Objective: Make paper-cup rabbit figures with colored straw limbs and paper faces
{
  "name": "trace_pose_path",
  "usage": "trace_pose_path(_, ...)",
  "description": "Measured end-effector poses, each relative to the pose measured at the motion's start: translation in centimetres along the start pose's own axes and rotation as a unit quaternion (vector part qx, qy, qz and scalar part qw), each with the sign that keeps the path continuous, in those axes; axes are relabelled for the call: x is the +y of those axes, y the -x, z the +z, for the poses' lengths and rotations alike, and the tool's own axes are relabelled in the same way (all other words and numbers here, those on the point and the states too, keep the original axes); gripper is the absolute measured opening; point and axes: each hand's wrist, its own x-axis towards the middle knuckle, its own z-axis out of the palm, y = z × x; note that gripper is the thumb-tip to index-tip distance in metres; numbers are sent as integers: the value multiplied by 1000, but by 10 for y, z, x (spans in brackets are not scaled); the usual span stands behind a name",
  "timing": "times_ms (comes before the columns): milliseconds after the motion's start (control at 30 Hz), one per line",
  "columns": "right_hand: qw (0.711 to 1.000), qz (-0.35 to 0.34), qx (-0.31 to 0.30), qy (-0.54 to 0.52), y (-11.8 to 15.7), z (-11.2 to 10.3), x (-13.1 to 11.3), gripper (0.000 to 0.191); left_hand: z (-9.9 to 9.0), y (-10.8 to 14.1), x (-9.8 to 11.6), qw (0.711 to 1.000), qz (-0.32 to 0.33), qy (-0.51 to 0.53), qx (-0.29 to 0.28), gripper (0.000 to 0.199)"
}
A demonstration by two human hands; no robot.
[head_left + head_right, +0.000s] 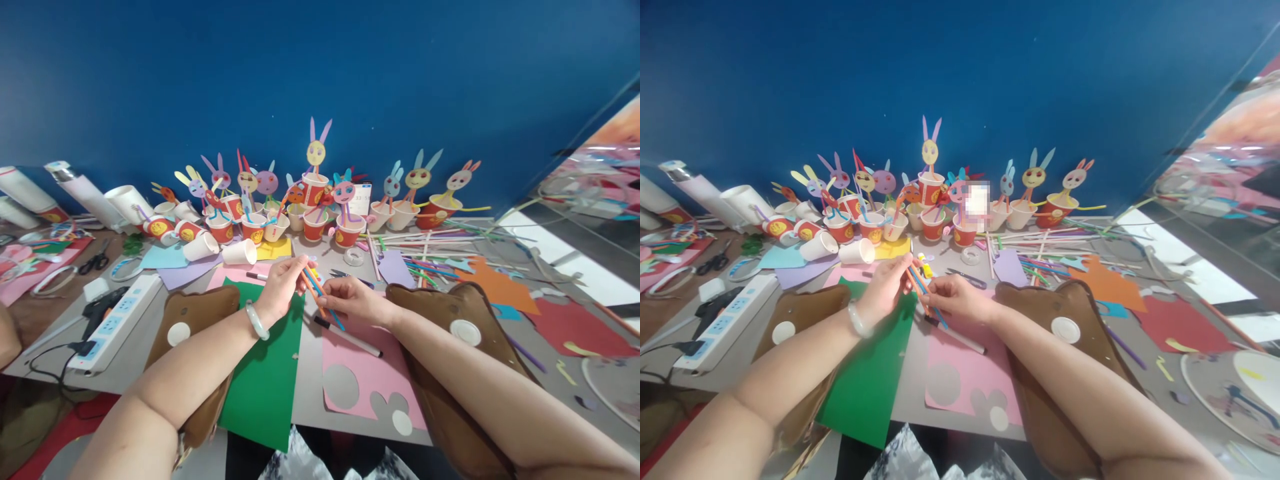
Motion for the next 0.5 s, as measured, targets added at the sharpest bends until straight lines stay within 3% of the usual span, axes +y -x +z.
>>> trace_pose_path(200, 1000, -4, -1, -10, 0, -1, -5, 43, 1, 5, -5, 997, -16, -29, -68, 53)
trace_pose_path(333, 1000, -8, -24, 0, -2, -1, -4, 43, 2, 7, -8, 997, -10, -35, -71, 51)
trace_pose_path(500, 1000, -6, -5, 15, -1, -1, -3, 45, 3, 7, -5, 997, -17, -35, -71, 53)
